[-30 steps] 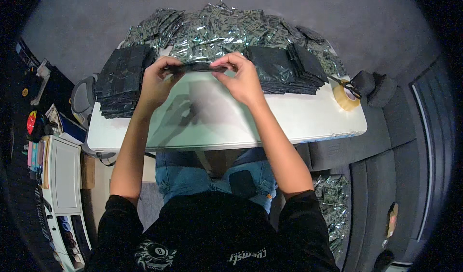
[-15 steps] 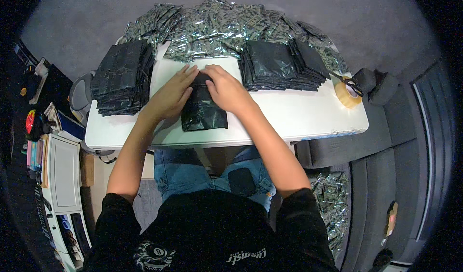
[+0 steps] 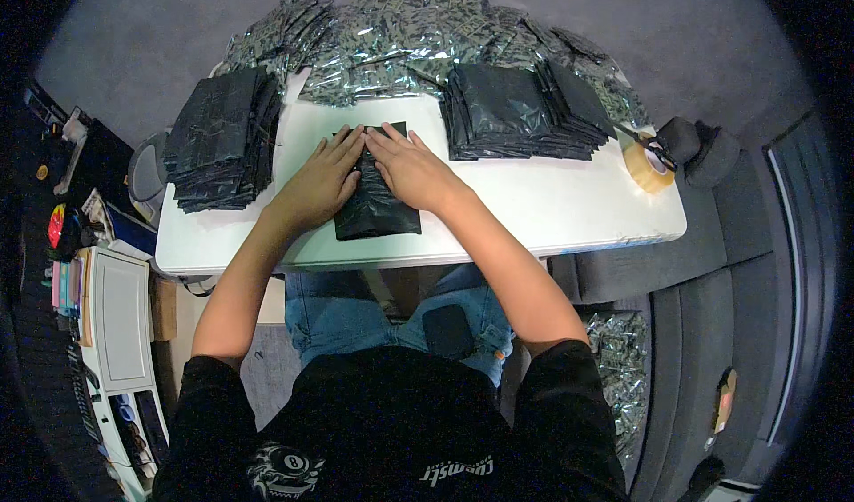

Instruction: The recorder is seen putting silver foil packets into black plastic mailing bags and sealing them.

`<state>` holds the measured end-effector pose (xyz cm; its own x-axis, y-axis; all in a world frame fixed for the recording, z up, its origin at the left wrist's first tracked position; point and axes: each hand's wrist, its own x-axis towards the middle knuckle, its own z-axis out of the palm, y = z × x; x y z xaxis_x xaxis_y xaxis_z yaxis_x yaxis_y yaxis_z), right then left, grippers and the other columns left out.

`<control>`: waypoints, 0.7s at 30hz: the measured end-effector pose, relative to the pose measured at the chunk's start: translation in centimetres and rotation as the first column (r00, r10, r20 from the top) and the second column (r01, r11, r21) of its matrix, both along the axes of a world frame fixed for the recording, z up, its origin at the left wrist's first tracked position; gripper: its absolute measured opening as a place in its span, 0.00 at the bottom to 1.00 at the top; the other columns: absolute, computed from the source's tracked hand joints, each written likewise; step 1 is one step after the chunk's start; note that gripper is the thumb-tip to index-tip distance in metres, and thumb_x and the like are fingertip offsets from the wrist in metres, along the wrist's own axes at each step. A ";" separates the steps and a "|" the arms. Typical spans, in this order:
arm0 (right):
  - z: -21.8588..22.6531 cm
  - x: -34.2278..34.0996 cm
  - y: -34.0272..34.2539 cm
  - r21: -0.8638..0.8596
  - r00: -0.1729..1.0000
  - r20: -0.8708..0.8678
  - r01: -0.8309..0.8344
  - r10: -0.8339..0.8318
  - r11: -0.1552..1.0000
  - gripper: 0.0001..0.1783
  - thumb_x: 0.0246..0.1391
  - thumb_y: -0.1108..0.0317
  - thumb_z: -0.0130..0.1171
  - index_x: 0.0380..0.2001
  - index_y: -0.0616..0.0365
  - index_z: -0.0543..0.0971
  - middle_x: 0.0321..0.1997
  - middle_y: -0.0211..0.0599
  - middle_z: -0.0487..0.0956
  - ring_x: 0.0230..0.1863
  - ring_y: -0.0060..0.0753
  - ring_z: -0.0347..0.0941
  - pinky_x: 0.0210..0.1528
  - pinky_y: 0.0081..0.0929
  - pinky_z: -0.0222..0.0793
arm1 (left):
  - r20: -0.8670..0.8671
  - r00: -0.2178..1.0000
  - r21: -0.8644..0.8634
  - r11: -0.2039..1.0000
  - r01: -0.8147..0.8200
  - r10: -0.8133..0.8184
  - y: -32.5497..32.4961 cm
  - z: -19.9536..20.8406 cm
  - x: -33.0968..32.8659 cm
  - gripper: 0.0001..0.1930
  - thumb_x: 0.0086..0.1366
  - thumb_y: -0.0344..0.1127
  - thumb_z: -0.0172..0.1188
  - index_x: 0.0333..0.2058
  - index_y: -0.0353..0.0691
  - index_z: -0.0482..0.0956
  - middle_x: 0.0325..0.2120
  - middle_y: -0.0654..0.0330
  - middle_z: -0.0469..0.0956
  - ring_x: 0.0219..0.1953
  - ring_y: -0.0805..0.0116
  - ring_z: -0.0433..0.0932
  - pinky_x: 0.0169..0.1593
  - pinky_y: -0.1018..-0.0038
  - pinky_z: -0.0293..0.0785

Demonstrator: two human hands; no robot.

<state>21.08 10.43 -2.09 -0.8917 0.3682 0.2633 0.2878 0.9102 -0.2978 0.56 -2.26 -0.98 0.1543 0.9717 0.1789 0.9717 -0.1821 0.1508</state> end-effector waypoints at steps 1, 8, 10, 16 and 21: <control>0.0 0.1 0.0 -0.001 1.000 0.000 -0.001 0.001 1.000 0.30 0.77 0.67 0.53 0.78 0.61 0.68 0.84 0.50 0.65 0.87 0.55 0.55 0.85 0.61 0.53 | 0.005 1.000 0.024 0.999 0.029 -0.029 0.0 -0.1 -0.1 0.33 0.81 0.35 0.50 0.79 0.29 0.57 0.82 0.45 0.56 0.84 0.46 0.52 0.84 0.46 0.50; 0.2 2.0 0.1 -0.085 0.996 -0.010 -0.088 0.088 0.992 0.28 0.77 0.70 0.53 0.77 0.52 0.73 0.85 0.38 0.66 0.87 0.52 0.56 0.86 0.60 0.50 | 0.224 0.969 -0.008 0.994 0.107 -0.102 -1.8 1.1 -0.4 0.28 0.76 0.23 0.55 0.73 0.40 0.75 0.78 0.51 0.68 0.82 0.48 0.58 0.84 0.52 0.53; 0.4 2.4 0.0 -0.103 0.995 -0.006 -0.096 0.096 0.990 0.27 0.78 0.70 0.52 0.77 0.49 0.74 0.85 0.36 0.66 0.87 0.51 0.55 0.87 0.60 0.49 | 0.278 0.955 -0.016 0.994 0.108 -0.100 -2.6 1.6 -0.3 0.27 0.75 0.23 0.56 0.71 0.44 0.78 0.77 0.52 0.68 0.83 0.48 0.58 0.84 0.51 0.53; 1.1 3.6 -0.3 -0.101 0.985 0.026 -0.165 0.168 0.981 0.34 0.69 0.79 0.55 0.74 0.40 0.77 0.86 0.36 0.64 0.89 0.53 0.50 0.88 0.58 0.45 | 0.290 0.952 -0.036 0.993 0.117 -0.101 -4.1 1.5 -0.9 0.26 0.73 0.23 0.60 0.65 0.54 0.85 0.79 0.56 0.67 0.84 0.45 0.55 0.85 0.51 0.51; 1.0 6.0 -0.1 -0.237 0.954 -0.105 -0.299 0.282 0.924 0.27 0.62 0.82 0.58 0.60 0.44 0.88 0.85 0.40 0.67 0.88 0.58 0.52 0.88 0.58 0.46 | 0.350 0.935 -0.078 0.992 0.097 -0.064 -5.7 1.8 -1.1 0.27 0.71 0.22 0.62 0.62 0.59 0.89 0.80 0.59 0.65 0.84 0.44 0.53 0.85 0.51 0.50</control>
